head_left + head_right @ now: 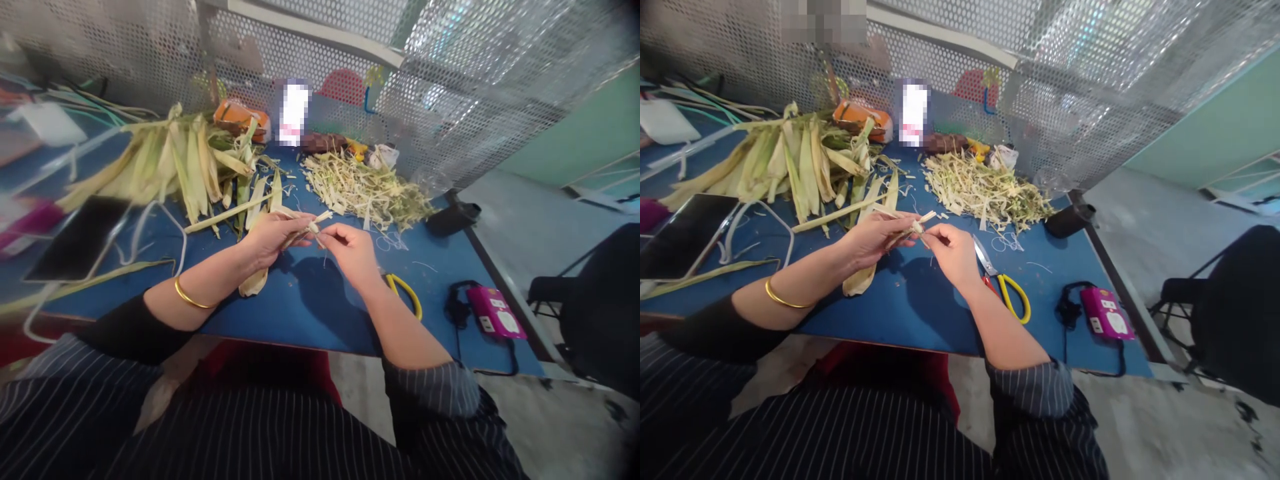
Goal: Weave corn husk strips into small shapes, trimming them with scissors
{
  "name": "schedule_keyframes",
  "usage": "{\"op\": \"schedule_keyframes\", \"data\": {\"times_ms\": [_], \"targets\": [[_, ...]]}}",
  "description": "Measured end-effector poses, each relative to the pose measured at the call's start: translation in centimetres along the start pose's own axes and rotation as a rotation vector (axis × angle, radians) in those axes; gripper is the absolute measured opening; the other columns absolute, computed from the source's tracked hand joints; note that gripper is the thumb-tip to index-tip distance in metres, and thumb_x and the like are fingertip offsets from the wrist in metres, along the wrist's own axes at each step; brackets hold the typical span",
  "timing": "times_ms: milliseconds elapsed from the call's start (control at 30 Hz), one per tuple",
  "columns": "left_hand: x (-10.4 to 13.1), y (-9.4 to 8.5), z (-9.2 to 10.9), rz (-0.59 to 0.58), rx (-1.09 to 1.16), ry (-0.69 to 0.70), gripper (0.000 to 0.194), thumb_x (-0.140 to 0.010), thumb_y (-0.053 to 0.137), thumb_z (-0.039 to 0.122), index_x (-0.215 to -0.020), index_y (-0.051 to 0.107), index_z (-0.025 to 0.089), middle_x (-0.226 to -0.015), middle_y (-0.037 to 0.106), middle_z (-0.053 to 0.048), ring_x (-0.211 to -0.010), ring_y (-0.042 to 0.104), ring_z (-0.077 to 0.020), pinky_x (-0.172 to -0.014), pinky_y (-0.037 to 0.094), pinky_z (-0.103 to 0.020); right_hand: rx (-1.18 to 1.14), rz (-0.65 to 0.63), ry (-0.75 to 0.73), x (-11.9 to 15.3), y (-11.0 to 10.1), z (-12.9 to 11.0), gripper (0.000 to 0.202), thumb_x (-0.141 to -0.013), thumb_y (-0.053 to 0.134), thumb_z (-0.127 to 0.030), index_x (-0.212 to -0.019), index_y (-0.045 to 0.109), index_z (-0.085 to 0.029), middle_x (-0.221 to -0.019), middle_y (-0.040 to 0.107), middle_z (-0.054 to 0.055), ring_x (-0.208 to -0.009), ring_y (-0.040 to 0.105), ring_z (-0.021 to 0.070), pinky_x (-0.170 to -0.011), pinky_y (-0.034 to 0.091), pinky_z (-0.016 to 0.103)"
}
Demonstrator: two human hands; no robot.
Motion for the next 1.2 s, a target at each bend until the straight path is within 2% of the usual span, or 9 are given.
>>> {"op": "schedule_keyframes", "data": {"times_ms": [167, 300, 400, 500, 600, 733, 833, 967, 1200], "targets": [[-0.1, 0.0, 0.5, -0.003, -0.071, 0.089, 0.024, -0.066, 0.073, 0.016, -0.089, 0.068, 0.011, -0.074, 0.068, -0.003, -0.064, 0.063, -0.0091, -0.068, 0.053, -0.023, 0.296, 0.058, -0.186, 0.5, -0.5, -1.8, 0.016, -0.085, 0.053, -0.027, -0.077, 0.063, -0.020, -0.077, 0.062, 0.002, -0.071, 0.055, 0.0144, -0.068, 0.041, 0.028], [0.1, -0.3, 1.7, 0.047, -0.286, 0.266, 0.020, -0.068, 0.070, 0.020, -0.086, 0.069, 0.012, -0.073, 0.066, -0.003, -0.060, 0.060, -0.0090, -0.063, 0.052, -0.023, 0.575, 0.033, -0.366, 1.2, 0.4, -3.8, 0.021, -0.091, 0.042, -0.024, -0.086, 0.062, -0.019, -0.089, 0.062, 0.006, -0.083, 0.057, 0.0181, -0.079, 0.039, 0.032], [0.4, 0.0, 2.5, 0.061, -0.476, 0.373, 0.009, -0.067, 0.069, 0.020, -0.071, 0.067, 0.013, -0.082, 0.068, -0.006, -0.058, 0.059, -0.0088, -0.058, 0.050, -0.022, 0.605, 0.004, -0.437, 1.4, 0.5, -4.6, 0.022, -0.093, 0.039, -0.023, -0.088, 0.061, -0.020, -0.090, 0.062, 0.006, -0.086, 0.057, 0.0186, -0.084, 0.037, 0.034], [0.7, 0.9, 2.5, 0.001, -0.610, 0.394, 0.007, -0.066, 0.069, 0.020, -0.065, 0.064, 0.015, -0.078, 0.067, -0.006, -0.058, 0.060, -0.0102, -0.056, 0.048, -0.022, 0.540, 0.045, -0.412, 1.0, -0.5, -4.6, 0.019, -0.092, 0.042, -0.023, -0.085, 0.059, -0.021, -0.091, 0.061, 0.005, -0.088, 0.056, 0.0185, -0.085, 0.036, 0.034], [0.9, 2.4, 1.8, -0.158, -0.632, 0.335, 0.010, -0.067, 0.070, 0.020, -0.074, 0.066, 0.015, -0.067, 0.065, -0.003, -0.059, 0.061, -0.0124, -0.057, 0.049, -0.024, 0.418, 0.026, -0.343, 0.3, -1.5, -3.7, 0.014, -0.088, 0.047, -0.022, -0.081, 0.059, -0.020, -0.087, 0.061, 0.003, -0.086, 0.055, 0.0170, -0.082, 0.037, 0.032], [1.8, 4.2, 1.1, -0.389, -0.529, 0.242, 0.015, -0.069, 0.070, 0.022, -0.080, 0.064, 0.014, -0.071, 0.067, -0.005, -0.063, 0.063, -0.0134, -0.062, 0.051, -0.026, 0.159, -0.142, -0.123, -0.7, -1.3, -1.1, 0.014, -0.085, 0.052, -0.027, -0.077, 0.060, -0.019, -0.074, 0.062, 0.000, -0.070, 0.053, 0.0132, -0.068, 0.039, 0.028], [2.1, 4.5, 1.4, -0.432, -0.459, 0.234, 0.017, -0.070, 0.071, 0.022, -0.083, 0.064, 0.014, -0.074, 0.068, -0.005, -0.068, 0.064, -0.0137, -0.065, 0.051, -0.026, -0.103, -0.265, 0.038, -0.8, -0.5, 0.7, 0.016, -0.082, 0.056, -0.031, -0.076, 0.063, -0.018, -0.070, 0.063, -0.001, -0.064, 0.053, 0.0114, -0.063, 0.040, 0.026], [1.9, 4.0, 2.3, -0.366, -0.391, 0.290, 0.016, -0.070, 0.072, 0.021, -0.082, 0.064, 0.014, -0.073, 0.067, -0.004, -0.069, 0.064, -0.0134, -0.067, 0.051, -0.026, -0.285, -0.263, 0.116, -0.9, -0.1, 1.7, 0.014, -0.077, 0.061, -0.031, -0.074, 0.063, -0.018, -0.064, 0.061, -0.001, -0.060, 0.054, 0.0111, -0.062, 0.043, 0.026], [1.4, 1.9, 3.8, -0.095, -0.369, 0.498, 0.010, -0.072, 0.069, 0.020, -0.077, 0.065, 0.013, -0.080, 0.064, -0.004, -0.069, 0.062, -0.0120, -0.068, 0.051, -0.026, -0.166, -0.127, 0.048, -0.6, -0.2, 1.3, 0.017, -0.083, 0.055, -0.032, -0.074, 0.059, -0.018, -0.066, 0.061, 0.000, -0.063, 0.056, 0.0121, -0.068, 0.044, 0.027]]}}
Point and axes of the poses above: each hand's wrist, its own x-axis away from the middle knuckle, its own y-axis out of the palm, z = x × y, the point moved 9 cm from there along -x, towards the middle knuckle
